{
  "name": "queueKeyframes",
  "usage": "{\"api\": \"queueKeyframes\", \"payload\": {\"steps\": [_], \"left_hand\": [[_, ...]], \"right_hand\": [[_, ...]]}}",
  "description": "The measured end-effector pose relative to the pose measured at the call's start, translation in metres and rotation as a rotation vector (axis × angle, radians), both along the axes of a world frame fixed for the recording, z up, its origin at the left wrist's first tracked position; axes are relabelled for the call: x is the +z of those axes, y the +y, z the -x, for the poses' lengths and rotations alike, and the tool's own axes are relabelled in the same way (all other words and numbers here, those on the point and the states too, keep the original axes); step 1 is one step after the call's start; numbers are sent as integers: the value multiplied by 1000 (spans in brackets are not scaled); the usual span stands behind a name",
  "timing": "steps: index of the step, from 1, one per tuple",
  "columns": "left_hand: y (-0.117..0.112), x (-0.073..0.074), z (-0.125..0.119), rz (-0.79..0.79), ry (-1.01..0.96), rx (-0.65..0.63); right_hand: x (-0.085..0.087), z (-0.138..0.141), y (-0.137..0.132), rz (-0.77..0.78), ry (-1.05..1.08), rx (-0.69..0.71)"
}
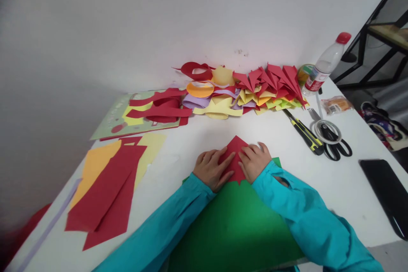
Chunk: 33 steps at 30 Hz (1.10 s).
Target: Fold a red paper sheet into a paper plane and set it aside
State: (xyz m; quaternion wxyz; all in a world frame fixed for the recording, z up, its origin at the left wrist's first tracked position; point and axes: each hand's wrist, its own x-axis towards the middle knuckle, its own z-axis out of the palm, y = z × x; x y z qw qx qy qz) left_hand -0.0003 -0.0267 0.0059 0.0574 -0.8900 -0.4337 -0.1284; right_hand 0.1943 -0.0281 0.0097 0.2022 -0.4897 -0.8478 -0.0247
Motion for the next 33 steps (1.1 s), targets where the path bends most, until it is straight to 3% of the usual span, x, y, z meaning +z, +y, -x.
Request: {"api": "queueKeyframes", "payload": {"steps": [23,33], "left_hand": [[1,6,-8,35,39,32],[-1,6,-11,28,15,48]], "right_hand": [[3,5,-8,-9,-86,22],[10,-9,0,-92,-93,-195]]}}
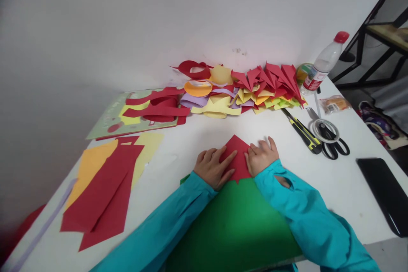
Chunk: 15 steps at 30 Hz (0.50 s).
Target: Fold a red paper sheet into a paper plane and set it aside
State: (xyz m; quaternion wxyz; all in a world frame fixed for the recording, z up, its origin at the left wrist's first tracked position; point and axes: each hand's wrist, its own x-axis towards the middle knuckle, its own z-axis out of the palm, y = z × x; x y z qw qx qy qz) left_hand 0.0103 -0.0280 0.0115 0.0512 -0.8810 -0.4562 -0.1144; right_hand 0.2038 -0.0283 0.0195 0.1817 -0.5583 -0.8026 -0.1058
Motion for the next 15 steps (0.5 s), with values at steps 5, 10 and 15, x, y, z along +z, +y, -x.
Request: {"api": "queueKeyframes", "payload": {"steps": [5,10,15], "left_hand": [[2,-2,2,-8,4,-17],[2,-2,2,-2,-6,-16],[1,-2,1,7,-19,-12]], "right_hand": [[-3,1,0,-20,-15,98],[-2,8,-2,-8,-20,181],[5,3,-5,17,21,72]]}}
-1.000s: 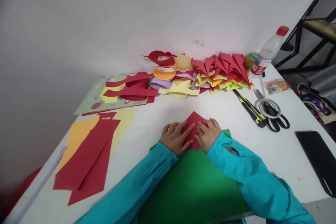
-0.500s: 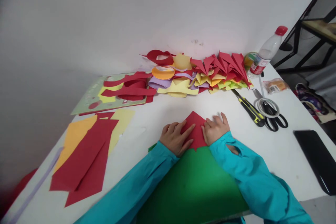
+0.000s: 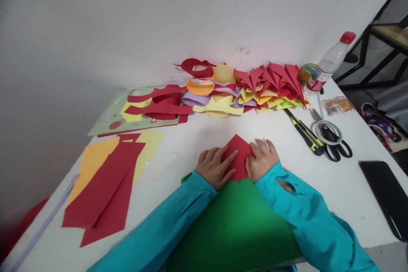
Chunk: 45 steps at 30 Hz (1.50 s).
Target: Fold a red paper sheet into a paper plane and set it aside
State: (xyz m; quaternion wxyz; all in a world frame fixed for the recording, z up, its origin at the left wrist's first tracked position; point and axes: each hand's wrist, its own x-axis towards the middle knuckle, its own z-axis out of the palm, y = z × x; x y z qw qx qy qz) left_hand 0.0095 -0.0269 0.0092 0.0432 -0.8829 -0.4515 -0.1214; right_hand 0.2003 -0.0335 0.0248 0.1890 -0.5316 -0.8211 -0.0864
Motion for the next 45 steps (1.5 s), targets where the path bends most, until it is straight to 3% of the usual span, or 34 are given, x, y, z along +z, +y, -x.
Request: {"api": "queueKeyframes", "payload": {"steps": [12,20,23,26,31,45], "left_hand": [[0,2,2,33,-31,11],[2,-1,4,59,-19,21],[2,-3,4,46,-8,20],[2,-6,4,18,-10,9],[2,-9,8,-4,-26,-6],[-12,-7,53,9,-141,-54]], "right_hand": [[-9,-42,-28,-105,-21,-89],[-12,-51,-24,-173,-13,-172],[-8,-43,-18,-161,-6,-69],[-4,-23,-6,-37,-36,88],[-12,0,17,77,-31,244],[-32,-1,28,-73,263,268]]}}
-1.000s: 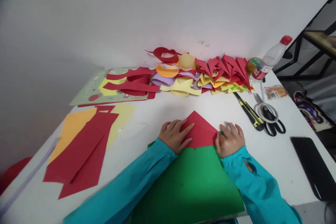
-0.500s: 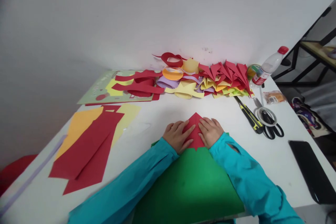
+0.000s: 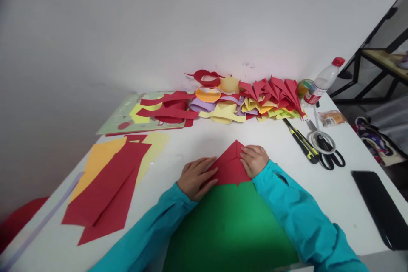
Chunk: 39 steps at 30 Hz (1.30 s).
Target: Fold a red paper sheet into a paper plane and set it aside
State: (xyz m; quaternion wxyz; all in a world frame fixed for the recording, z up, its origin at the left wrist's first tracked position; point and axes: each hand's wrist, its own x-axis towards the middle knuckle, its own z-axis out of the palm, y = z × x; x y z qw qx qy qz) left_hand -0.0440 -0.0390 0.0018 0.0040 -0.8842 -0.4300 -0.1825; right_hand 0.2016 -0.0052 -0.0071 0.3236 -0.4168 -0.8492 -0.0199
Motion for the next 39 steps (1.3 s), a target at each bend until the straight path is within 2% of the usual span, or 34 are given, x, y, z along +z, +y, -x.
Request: {"api": "queueKeyframes", "payload": {"steps": [4,7,11,16,23,29,34,36,39], "left_hand": [[14,2,8,10,-61,-21],[32,0,4,29,-117,-73],[55,-3,-14,133,-80,-76],[70,-7,-40,137,-43,-101],[50,-11,-48,92,-76,-85],[32,-2,-40,76,-108,-193],[36,7,-42,-137,-183,-299],[36,8,-44,-182,-209,-335],[32,5,-45,-228,-258,-325]], "right_hand": [[-4,-3,3,54,68,-32],[-6,-7,5,72,78,-49],[-8,-11,6,70,65,-70],[-6,-12,3,49,19,-80],[0,-9,1,27,-77,-59],[-4,-12,0,-1,-72,45],[-3,-14,0,-15,-17,106],[-1,-15,-1,-22,-34,132],[5,-17,-2,-29,-108,179]]}}
